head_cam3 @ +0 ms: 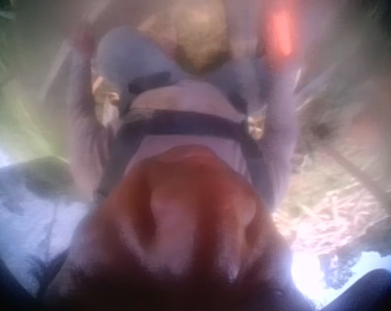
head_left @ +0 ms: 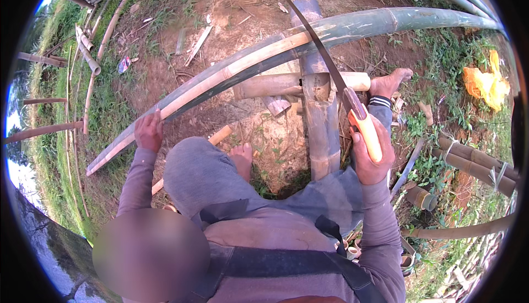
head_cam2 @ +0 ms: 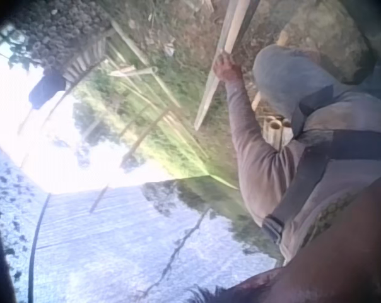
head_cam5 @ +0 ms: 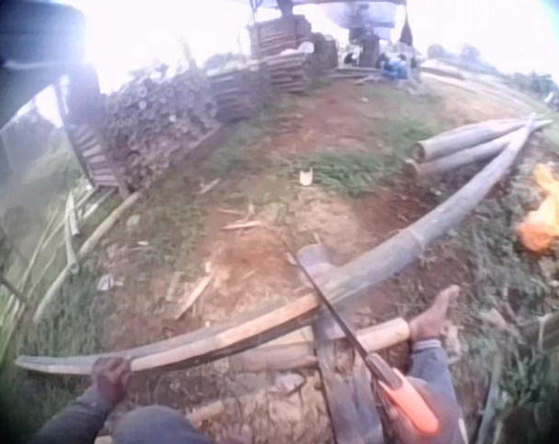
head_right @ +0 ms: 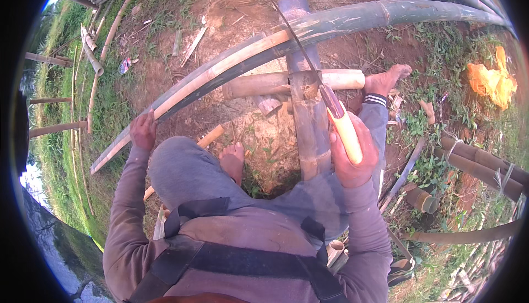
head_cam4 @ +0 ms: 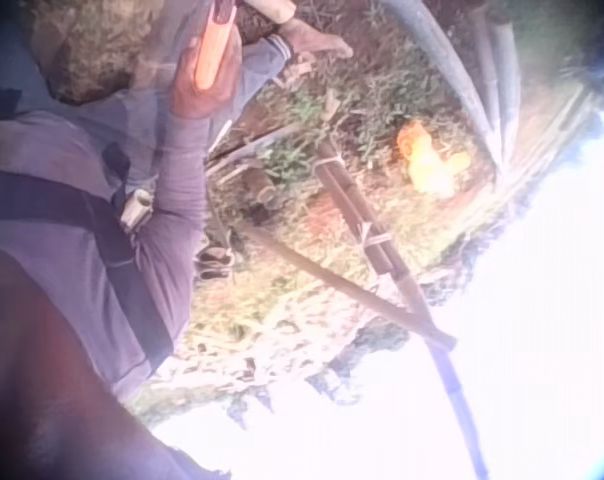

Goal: The person uses a hand saw to cut long bamboo poles into shorter sections. They position each pole on a wooden support, saw through it, and then move the cut pieces aside to a growing pile on the ground.

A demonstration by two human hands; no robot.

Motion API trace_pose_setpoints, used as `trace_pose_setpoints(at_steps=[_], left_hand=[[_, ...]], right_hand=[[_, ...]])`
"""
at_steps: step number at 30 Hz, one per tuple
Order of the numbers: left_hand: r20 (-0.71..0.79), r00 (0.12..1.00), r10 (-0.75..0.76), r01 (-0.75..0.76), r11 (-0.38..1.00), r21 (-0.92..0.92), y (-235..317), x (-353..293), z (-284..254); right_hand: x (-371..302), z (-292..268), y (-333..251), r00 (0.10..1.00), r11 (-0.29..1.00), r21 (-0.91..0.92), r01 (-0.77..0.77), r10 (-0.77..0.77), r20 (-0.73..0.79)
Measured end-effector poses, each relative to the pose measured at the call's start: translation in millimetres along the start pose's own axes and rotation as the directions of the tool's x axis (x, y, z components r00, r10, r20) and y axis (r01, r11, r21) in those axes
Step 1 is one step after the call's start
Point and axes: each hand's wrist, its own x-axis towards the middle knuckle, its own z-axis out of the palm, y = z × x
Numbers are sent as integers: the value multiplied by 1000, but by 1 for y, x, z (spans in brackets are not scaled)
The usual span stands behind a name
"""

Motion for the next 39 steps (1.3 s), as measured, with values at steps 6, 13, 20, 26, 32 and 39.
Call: trace_pose_setpoints(at_steps=[6,13,20,26,32,39], left_hand=[[-18,1000,0,-1,1000,-22,2,-1,3],[-5,1000,7,-7,1000,-27,-6,2,1],[-32,999,-36,35,998,-44,2,-3,5],[-5,998,-60,60,998,-25,5,-25,-11],[265,964,-10,19,999,-28,-18,-168,68],[-246,947,206,-285,892,-350,123,91,-26]], right_hand=[[9,7,-3,998,997,-62,56,-56,12],[24,24,-7,999,1000,-15,21,-21,-47],[-21,-3,-2,999,1000,6,-29,29,-16],[22,32,14,996,996,89,-19,27,-85],[22,41,12,994,992,114,-56,66,-83],[17,31,8,999,980,-200,24,-32,-40]])
